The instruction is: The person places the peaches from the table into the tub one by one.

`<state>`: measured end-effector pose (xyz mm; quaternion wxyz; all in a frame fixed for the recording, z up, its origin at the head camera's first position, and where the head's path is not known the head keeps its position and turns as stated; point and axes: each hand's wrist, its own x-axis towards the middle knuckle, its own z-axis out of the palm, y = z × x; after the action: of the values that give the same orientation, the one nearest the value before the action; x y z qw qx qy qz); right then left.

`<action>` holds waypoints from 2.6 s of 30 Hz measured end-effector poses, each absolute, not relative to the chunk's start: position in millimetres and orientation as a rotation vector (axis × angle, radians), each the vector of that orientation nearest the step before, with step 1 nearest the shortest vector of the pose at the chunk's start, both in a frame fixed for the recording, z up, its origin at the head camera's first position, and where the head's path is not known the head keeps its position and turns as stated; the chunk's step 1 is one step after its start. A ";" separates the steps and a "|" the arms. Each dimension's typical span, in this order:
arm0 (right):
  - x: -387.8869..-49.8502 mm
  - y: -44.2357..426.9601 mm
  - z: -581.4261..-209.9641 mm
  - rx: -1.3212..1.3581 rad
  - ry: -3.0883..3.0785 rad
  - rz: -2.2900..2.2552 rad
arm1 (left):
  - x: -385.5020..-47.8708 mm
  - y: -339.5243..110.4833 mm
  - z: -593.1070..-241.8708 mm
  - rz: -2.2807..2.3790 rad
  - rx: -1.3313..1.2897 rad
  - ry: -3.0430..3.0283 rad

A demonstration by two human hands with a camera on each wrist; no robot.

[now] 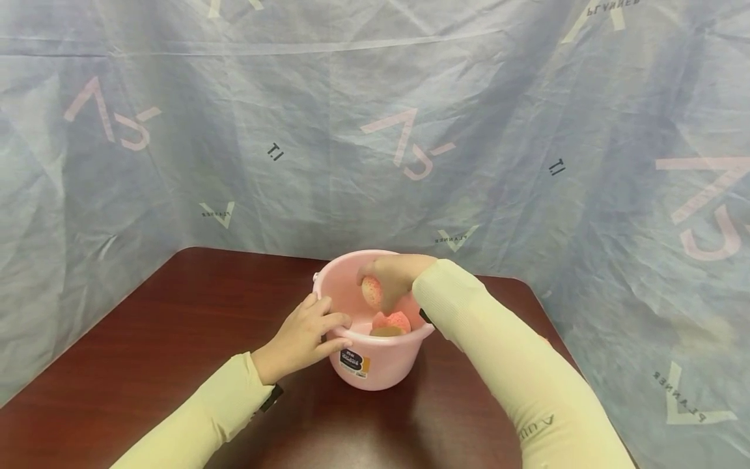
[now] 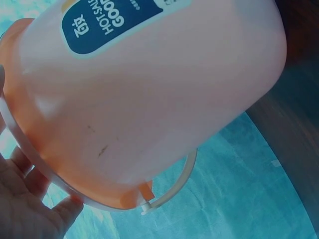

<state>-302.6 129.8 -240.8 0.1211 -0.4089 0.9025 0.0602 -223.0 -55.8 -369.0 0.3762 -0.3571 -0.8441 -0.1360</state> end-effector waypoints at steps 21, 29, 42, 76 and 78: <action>-307.7 120.9 -243.4 -1.194 2.606 0.221 | -221.4 -56.1 -365.7 -0.332 -0.908 -2.159; -306.7 115.3 -244.6 -1.101 2.588 0.261 | -221.6 -55.7 -366.2 -0.327 -0.907 -2.160; -308.9 116.4 -241.8 -1.202 2.583 0.233 | -221.1 -54.7 -367.4 -0.312 -0.902 -2.152; -299.4 145.7 -233.3 -0.883 2.619 0.214 | -219.3 -54.2 -368.2 -0.299 -0.876 -2.171; -299.1 148.5 -232.1 -0.879 2.623 0.217 | -219.4 -54.5 -368.3 -0.298 -0.874 -2.170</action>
<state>-299.1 148.5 -232.1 0.1824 -0.3113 0.9294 0.0770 -219.4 -54.5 -368.3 0.3819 -0.3426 -0.8504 -0.1166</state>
